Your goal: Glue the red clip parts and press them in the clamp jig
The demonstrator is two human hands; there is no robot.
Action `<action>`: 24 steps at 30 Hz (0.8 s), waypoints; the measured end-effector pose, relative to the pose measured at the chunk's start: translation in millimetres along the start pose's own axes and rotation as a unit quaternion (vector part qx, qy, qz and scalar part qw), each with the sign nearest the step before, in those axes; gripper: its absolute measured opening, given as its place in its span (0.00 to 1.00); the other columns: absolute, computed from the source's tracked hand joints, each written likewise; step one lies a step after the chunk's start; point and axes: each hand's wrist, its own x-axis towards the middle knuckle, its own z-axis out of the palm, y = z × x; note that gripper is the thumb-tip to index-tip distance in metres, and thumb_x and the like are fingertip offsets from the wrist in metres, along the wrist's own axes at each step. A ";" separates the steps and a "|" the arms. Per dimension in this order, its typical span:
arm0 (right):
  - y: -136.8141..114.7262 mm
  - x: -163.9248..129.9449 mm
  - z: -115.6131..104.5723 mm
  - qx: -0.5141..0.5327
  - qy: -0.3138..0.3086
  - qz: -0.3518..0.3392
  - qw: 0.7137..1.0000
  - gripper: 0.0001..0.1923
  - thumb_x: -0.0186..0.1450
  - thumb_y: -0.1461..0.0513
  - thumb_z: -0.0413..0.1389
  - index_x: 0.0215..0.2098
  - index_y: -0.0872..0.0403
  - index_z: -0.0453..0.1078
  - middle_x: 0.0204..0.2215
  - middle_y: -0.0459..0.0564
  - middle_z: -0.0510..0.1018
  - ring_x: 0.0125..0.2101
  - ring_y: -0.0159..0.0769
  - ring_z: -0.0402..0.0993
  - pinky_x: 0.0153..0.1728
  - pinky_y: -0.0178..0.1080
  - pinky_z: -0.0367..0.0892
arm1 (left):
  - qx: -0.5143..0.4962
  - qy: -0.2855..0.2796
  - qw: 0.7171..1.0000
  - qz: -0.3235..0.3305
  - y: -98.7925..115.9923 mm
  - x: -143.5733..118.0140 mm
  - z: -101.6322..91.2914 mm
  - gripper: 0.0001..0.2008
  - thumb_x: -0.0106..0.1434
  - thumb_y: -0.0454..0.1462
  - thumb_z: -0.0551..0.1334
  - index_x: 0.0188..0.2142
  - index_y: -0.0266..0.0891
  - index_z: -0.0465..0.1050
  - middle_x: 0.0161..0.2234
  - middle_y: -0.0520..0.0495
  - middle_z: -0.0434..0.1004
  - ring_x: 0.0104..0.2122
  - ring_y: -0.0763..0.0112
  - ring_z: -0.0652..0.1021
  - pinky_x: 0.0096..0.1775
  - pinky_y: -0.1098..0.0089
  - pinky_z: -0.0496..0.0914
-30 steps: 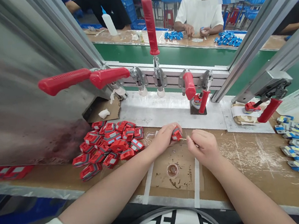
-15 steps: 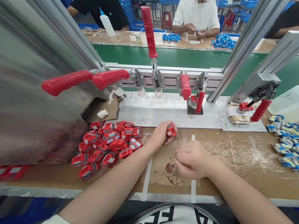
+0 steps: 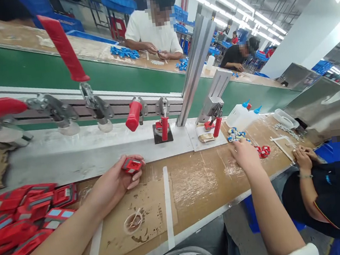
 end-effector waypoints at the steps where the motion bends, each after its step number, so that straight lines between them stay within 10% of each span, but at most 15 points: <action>1: 18.7 1.7 5.4 -0.022 -0.027 0.030 0.999 0.13 0.72 0.55 0.56 0.46 0.52 0.79 0.45 0.57 0.79 0.43 0.44 0.77 0.37 0.40 0.64 | -0.009 -0.003 1.000 0.002 0.0 -0.6 0.7 0.16 0.73 0.44 0.56 0.43 0.35 0.77 0.35 0.43 0.75 0.24 0.73 0.68 0.20 0.74 0.64; 18: 73.8 3.5 82.6 0.174 -0.031 -0.025 0.984 0.14 0.63 0.49 0.53 0.38 0.49 0.71 0.38 0.59 0.82 0.40 0.54 0.79 0.43 0.50 0.72 | -0.070 -0.099 0.992 0.040 -16.9 -4.5 -2.1 0.21 0.66 0.52 0.66 0.44 0.35 0.77 0.40 0.41 0.77 0.30 0.69 0.78 0.27 0.72 0.69; 24: 48.4 5.1 64.4 0.180 -0.005 -0.059 0.982 0.16 0.59 0.50 0.55 0.36 0.51 0.77 0.39 0.62 0.80 0.39 0.55 0.79 0.44 0.54 0.74 | -0.077 -0.123 0.988 0.054 -16.5 -8.0 -3.0 0.22 0.64 0.52 0.69 0.47 0.36 0.76 0.41 0.42 0.78 0.37 0.64 0.82 0.34 0.70 0.75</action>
